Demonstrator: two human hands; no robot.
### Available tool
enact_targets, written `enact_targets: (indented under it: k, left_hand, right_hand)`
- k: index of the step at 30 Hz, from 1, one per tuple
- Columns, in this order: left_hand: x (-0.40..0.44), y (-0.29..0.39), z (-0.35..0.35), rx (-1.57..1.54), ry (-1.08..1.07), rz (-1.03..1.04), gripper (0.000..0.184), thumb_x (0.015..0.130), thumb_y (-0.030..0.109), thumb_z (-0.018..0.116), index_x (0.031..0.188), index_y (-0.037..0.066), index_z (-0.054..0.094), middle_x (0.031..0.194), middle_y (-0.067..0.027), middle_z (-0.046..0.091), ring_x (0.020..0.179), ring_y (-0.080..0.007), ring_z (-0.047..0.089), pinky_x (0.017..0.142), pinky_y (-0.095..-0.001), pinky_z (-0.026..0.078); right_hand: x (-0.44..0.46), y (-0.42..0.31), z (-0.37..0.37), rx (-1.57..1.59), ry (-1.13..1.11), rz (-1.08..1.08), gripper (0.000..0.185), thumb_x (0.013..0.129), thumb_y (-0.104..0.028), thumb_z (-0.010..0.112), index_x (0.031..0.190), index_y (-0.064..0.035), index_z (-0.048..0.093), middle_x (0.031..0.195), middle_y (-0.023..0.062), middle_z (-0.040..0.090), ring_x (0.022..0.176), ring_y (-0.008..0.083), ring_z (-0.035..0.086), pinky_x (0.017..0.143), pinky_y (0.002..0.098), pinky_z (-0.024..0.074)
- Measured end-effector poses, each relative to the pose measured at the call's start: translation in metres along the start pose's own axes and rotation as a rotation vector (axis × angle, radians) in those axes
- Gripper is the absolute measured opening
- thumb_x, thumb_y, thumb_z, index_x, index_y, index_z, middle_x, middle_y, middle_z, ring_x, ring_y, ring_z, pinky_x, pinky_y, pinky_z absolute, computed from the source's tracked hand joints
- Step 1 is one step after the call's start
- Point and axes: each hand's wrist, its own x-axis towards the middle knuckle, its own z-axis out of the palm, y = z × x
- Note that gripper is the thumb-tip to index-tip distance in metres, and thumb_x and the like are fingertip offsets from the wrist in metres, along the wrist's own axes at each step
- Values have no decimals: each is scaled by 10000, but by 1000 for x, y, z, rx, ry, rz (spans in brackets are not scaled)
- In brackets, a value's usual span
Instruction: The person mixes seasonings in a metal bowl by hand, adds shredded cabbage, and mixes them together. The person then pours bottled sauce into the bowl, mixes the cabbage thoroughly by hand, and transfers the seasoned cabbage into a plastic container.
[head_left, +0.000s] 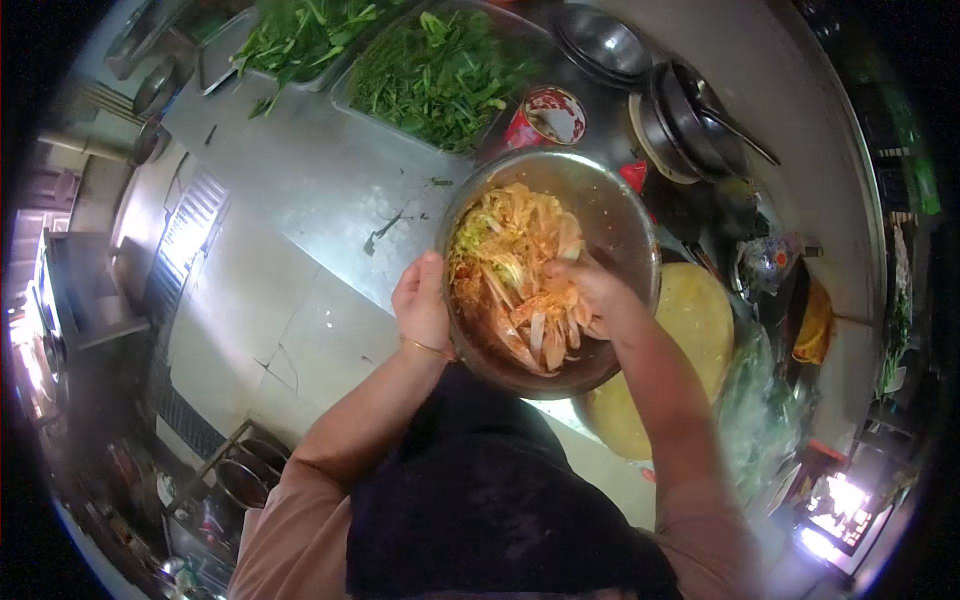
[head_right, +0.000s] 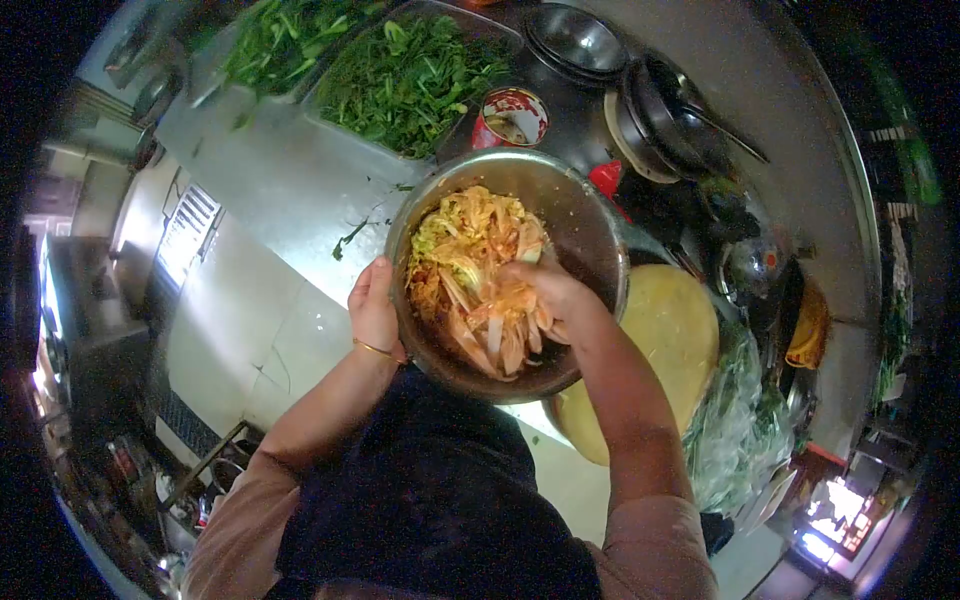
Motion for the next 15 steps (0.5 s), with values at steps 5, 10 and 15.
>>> enact_targets:
  k: [5, 10, 15]
  left_hand:
    - [4, -1, -1, -41, -53, -18, 296, 961, 291, 608, 1055, 11, 634, 977, -49, 665, 857, -117, 601, 773, -274, 493]
    - [6, -5, -2, -59, -39, -2, 279, 956, 276, 620, 1058, 18, 637, 970, -36, 661, 850, -104, 588, 775, -269, 482]
    - [8, -7, -4, -88, -79, 9, 266, 952, 259, 628, 1065, 19, 642, 982, -33, 661, 870, -102, 585, 808, -263, 472]
  right_hand:
    - [-38, -59, 0, -1075, 205, -326, 706, 811, -330, 733, 1354, 12, 437, 1233, 213, 601, 1115, 332, 595, 938, 377, 476]
    - [-79, -41, 31, -1184, 127, -683, 472, 847, -285, 665, 1235, -42, 552, 1190, 143, 609, 1111, 305, 580, 959, 408, 467]
    - [-45, -13, 108, -2194, -569, -1131, 308, 819, -302, 644, 1027, -84, 710, 1100, 67, 661, 1130, 263, 550, 1054, 403, 359]
